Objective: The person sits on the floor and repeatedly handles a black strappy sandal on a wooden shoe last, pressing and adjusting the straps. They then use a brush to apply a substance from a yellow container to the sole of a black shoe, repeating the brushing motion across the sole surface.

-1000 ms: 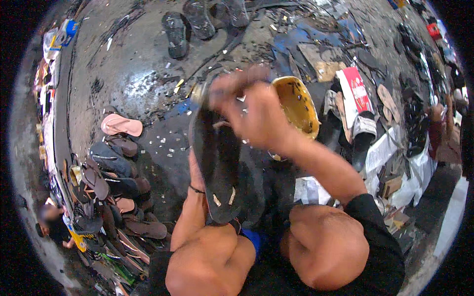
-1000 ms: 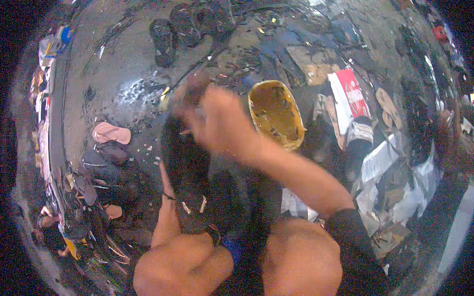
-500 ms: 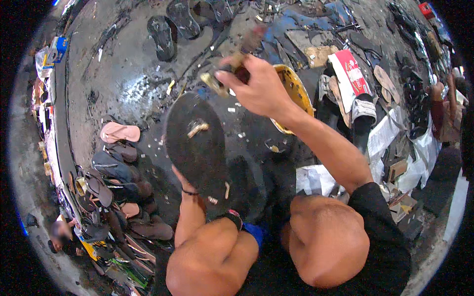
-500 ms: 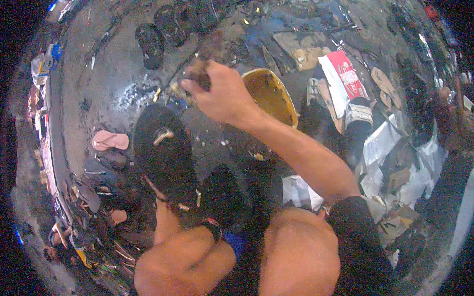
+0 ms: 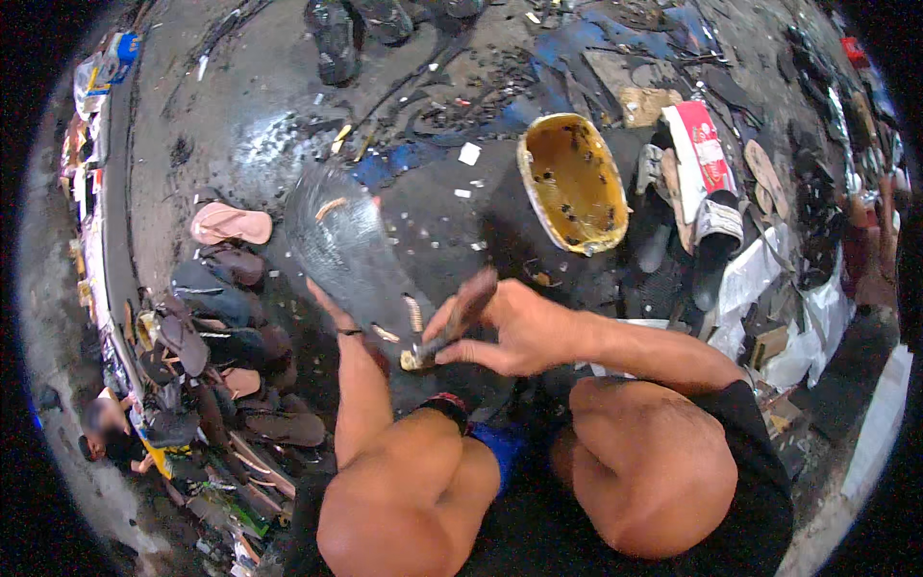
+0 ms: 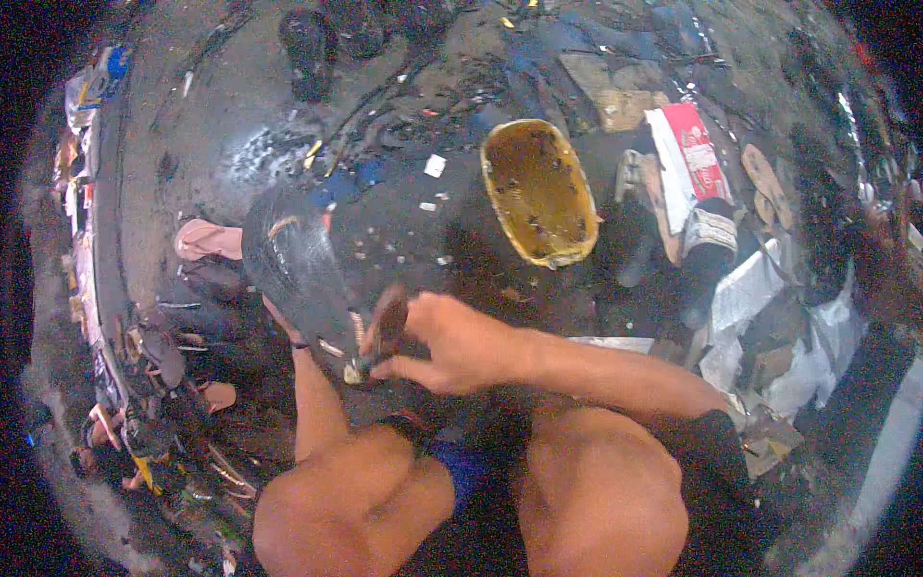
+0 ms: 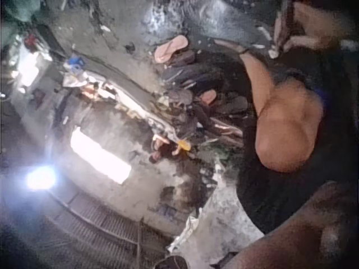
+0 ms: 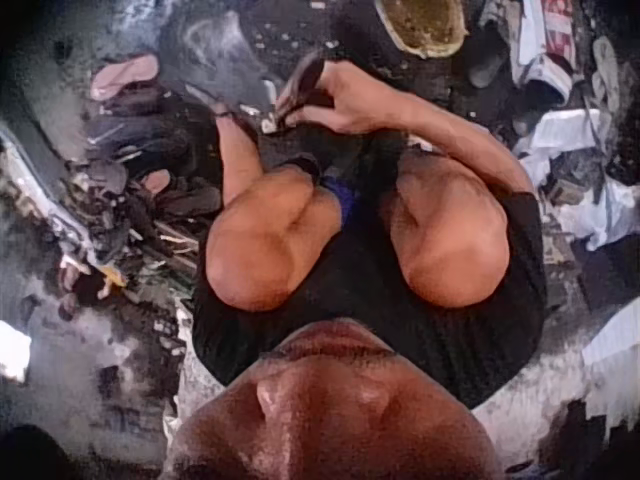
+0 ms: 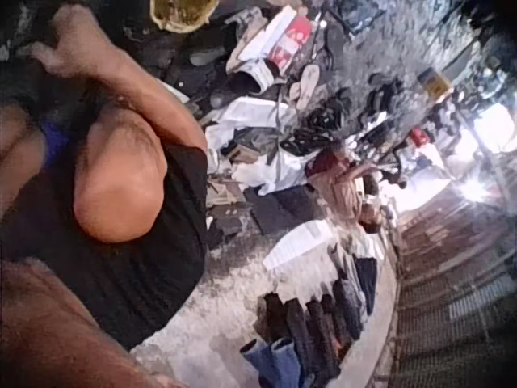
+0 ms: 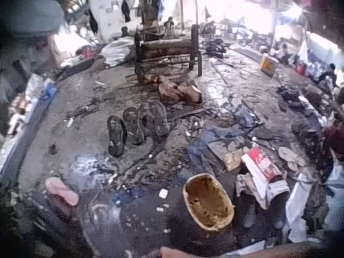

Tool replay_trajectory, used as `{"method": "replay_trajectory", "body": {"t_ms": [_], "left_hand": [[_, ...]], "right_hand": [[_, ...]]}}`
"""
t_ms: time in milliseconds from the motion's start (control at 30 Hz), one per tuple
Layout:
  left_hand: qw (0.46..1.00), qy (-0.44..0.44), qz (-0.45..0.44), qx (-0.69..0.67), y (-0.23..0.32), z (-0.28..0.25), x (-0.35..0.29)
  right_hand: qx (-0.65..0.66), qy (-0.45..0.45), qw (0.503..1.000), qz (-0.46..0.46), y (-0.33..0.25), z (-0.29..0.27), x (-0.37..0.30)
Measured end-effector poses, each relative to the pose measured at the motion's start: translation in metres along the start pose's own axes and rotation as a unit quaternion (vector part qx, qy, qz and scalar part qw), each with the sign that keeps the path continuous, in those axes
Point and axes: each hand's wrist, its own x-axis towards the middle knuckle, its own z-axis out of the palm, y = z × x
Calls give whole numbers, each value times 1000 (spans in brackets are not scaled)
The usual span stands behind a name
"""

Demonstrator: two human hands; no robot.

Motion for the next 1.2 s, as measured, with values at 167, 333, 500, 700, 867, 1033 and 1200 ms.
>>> {"method": "replay_trajectory", "body": {"t_ms": [167, 333, 500, 700, 867, 1033, 1200], "left_hand": [[978, 142, -118, 95, 1, -21, -97], [961, 155, -201, 111, 2, -34, -128], [959, 168, -170, 150, -2, -41, -118], [949, 235, -109, 181, -32, 29, -43], [973, 58, -77, 209, -52, 77, -18], [979, 51, -22, 197, -26, 43, -15], [990, 44, 37, 126, -24, 43, -7]], "right_hand": [[-398, 358, 833, 141, 75, -118, -19], [-395, 455, 797, 36, 48, -127, -47], [-411, 119, 795, 430, 1, -106, -138], [82, 286, 940, 165, -53, -77, -52], [-188, 157, 961, -131, -21, -47, 45], [-221, 101, 945, -218, -27, -31, 31], [-196, 112, 945, -235, -19, -26, 24]]}}
